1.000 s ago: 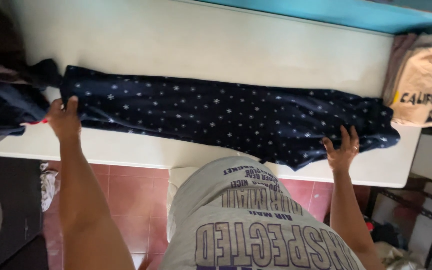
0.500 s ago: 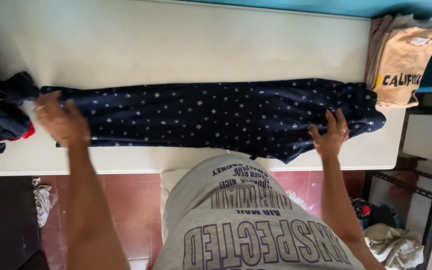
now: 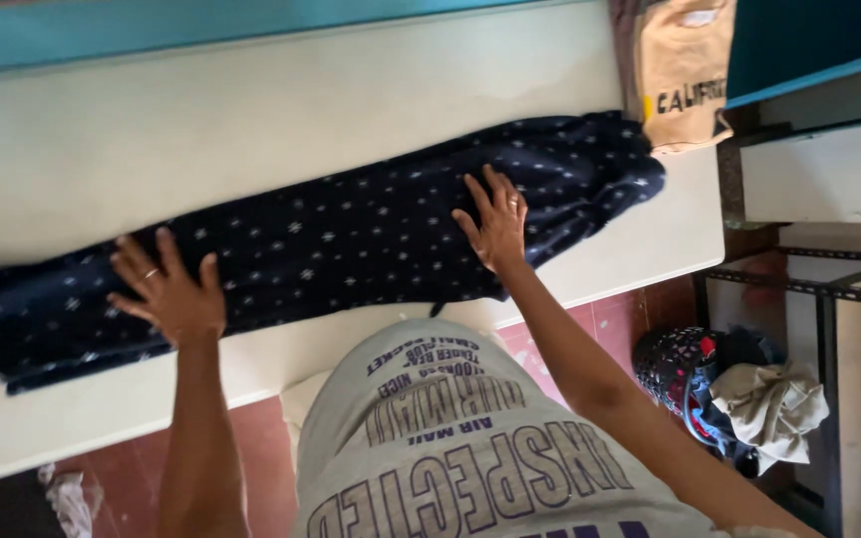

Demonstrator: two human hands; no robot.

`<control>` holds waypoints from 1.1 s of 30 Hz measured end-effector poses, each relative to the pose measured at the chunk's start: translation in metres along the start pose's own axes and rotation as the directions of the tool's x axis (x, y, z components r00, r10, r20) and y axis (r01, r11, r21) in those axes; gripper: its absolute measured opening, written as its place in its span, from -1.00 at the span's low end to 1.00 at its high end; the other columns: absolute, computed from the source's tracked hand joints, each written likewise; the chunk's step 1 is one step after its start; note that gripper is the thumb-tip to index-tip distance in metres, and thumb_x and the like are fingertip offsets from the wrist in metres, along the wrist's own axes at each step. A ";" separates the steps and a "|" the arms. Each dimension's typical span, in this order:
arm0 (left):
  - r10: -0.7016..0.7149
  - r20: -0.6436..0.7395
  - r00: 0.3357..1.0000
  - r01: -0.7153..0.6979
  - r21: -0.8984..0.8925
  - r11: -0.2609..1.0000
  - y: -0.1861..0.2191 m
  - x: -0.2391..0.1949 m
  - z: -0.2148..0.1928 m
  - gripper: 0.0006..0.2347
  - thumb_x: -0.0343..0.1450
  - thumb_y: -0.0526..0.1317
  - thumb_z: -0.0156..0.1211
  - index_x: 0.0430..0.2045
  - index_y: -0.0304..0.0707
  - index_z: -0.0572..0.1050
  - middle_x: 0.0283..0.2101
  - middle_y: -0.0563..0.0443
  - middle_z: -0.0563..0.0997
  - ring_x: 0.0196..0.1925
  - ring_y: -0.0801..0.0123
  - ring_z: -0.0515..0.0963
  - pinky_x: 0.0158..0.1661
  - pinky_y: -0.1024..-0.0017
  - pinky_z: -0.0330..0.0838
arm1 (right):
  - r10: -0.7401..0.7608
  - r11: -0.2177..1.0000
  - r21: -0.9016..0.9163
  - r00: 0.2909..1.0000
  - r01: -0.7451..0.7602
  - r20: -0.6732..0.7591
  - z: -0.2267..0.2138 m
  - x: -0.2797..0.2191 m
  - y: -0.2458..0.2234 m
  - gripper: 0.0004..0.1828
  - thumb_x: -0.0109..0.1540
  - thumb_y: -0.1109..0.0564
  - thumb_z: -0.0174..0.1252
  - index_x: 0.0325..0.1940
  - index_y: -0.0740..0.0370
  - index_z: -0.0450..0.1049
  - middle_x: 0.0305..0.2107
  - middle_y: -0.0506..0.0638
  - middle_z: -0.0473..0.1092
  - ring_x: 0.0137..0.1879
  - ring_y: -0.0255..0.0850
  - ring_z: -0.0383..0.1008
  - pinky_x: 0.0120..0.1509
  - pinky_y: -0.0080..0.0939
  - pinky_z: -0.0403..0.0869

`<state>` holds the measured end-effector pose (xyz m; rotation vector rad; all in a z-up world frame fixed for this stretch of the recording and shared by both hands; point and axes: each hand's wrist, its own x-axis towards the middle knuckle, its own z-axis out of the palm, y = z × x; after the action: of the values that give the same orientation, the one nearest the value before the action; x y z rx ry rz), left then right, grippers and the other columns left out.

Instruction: Carefully folding a pair of dark blue patterned pajama pants on a flat surface.

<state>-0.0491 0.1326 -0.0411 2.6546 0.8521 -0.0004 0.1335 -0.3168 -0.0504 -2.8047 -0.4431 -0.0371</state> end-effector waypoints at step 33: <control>-0.239 0.052 0.970 0.235 0.066 0.970 0.010 0.034 -0.012 -0.35 0.59 0.25 -0.24 0.60 0.06 -0.04 0.62 -0.16 -0.39 0.64 -0.10 -0.43 0.43 -0.46 -0.52 | -0.149 0.988 -0.068 0.979 0.141 -0.137 -0.017 0.003 0.071 -0.54 0.37 -0.16 0.18 0.30 0.00 0.46 0.39 0.06 0.18 0.54 0.05 0.10 0.59 0.31 -0.07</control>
<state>-0.0169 0.1479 -0.0300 2.5747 1.1607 -0.1656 0.1585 -0.3854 -0.0548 -2.7969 -0.6200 -0.2837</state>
